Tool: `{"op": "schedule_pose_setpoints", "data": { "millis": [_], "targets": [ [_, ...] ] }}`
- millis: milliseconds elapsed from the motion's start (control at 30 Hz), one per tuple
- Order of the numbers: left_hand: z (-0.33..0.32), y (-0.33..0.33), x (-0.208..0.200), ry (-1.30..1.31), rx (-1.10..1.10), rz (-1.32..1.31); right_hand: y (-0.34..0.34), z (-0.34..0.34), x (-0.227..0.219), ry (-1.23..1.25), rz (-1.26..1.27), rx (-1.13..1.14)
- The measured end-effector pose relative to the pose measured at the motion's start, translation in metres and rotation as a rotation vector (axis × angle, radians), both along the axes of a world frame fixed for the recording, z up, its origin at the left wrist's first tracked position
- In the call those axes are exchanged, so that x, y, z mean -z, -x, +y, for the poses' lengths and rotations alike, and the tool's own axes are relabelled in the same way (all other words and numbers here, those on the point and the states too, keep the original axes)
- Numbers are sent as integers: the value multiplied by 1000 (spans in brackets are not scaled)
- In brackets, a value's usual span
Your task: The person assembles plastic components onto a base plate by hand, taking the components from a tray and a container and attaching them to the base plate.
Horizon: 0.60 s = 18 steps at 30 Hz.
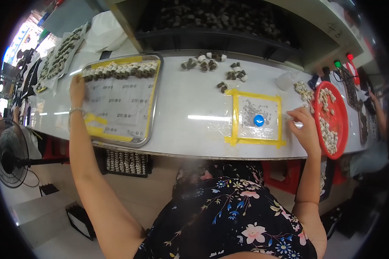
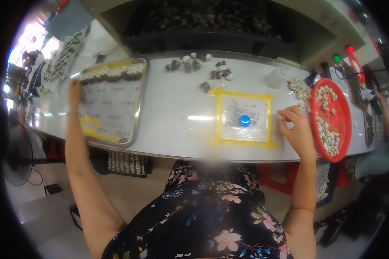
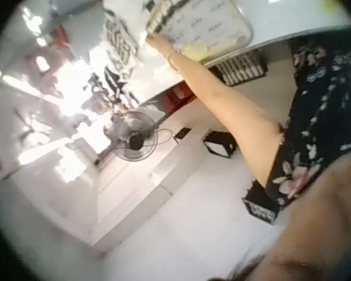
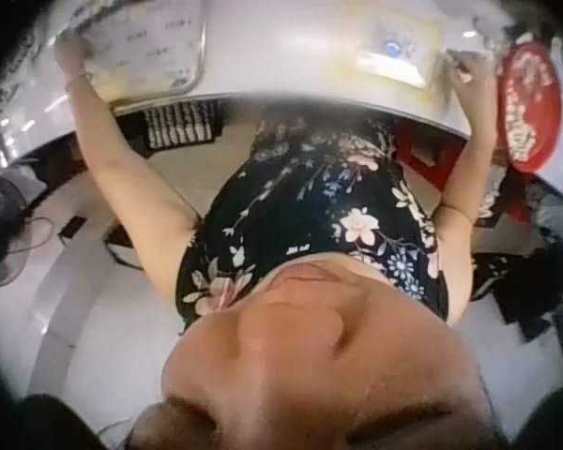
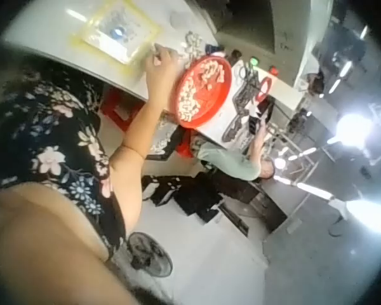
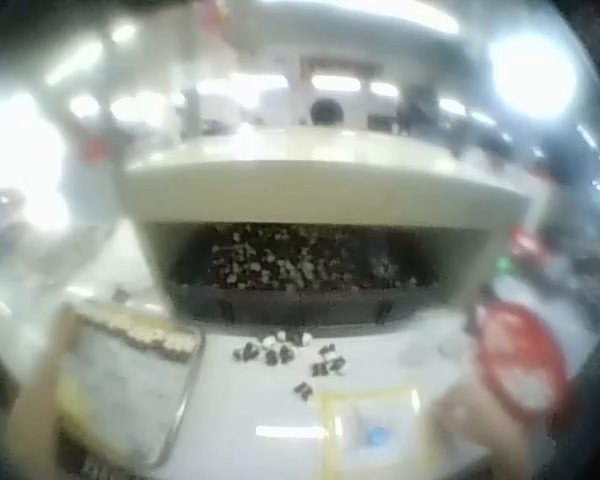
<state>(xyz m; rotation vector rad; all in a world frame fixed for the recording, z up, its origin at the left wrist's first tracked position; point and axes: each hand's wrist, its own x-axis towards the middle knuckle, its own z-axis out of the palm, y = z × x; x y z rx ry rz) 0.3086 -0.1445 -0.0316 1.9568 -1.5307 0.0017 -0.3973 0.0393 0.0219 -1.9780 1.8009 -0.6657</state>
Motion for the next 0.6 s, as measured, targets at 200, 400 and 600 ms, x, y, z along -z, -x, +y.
{"op": "schedule_pose_setpoints", "data": {
  "millis": [200, 400, 600],
  "targets": [
    [18, 148, -37, 102, 307, 39, -20, -6, 1, 76, 142, -115],
    [49, 316, -51, -97, 720, -18, -5, 0, 11, 137, 145, -75],
    [27, 340, -27, -146, 766, -89, -10, 8, 12, 107, 39, -1]
  ]
}}
